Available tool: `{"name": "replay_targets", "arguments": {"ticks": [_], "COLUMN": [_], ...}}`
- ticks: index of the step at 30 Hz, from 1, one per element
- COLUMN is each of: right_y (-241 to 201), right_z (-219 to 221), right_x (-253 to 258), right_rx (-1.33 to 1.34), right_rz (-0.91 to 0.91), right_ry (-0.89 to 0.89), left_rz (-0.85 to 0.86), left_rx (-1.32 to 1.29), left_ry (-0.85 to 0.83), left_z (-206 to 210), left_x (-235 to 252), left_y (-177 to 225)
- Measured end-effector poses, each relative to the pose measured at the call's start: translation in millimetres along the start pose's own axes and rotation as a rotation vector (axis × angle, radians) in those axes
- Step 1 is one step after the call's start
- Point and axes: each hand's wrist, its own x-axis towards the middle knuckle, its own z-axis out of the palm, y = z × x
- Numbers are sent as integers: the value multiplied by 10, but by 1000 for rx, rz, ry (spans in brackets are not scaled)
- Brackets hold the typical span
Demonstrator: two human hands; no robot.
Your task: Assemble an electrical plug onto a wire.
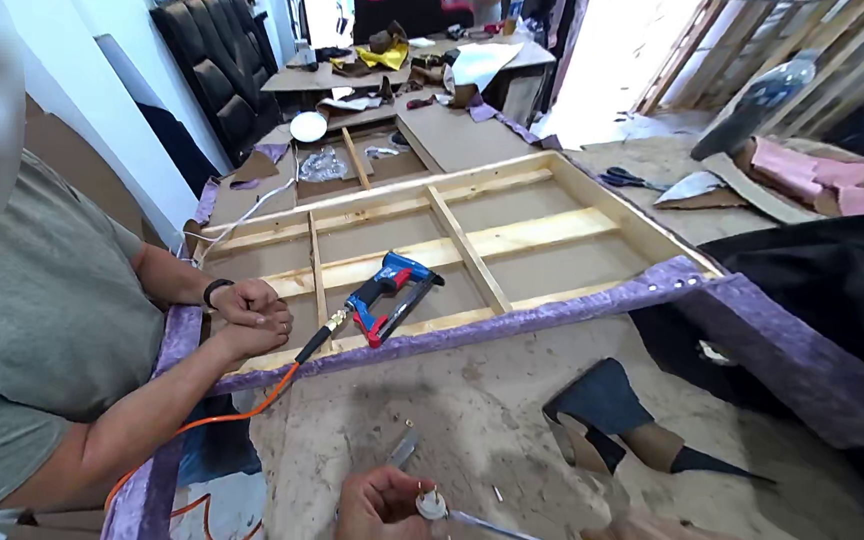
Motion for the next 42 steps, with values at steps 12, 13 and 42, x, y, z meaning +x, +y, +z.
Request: {"name": "replay_targets", "arguments": {"ticks": [12,13,42], "right_y": [151,146,13], "right_z": [1,-52,121], "right_x": [-82,-77,-119], "right_rx": [-142,-95,-235], "right_rz": [-72,-42,-25], "right_ry": [19,-5,129], "left_rz": [-35,-50,-70], "left_rx": [27,39,-56], "left_ry": [-50,-49,47], "left_z": [65,102,48], "left_x": [18,10,106], "left_y": [-63,-71,-122]}}
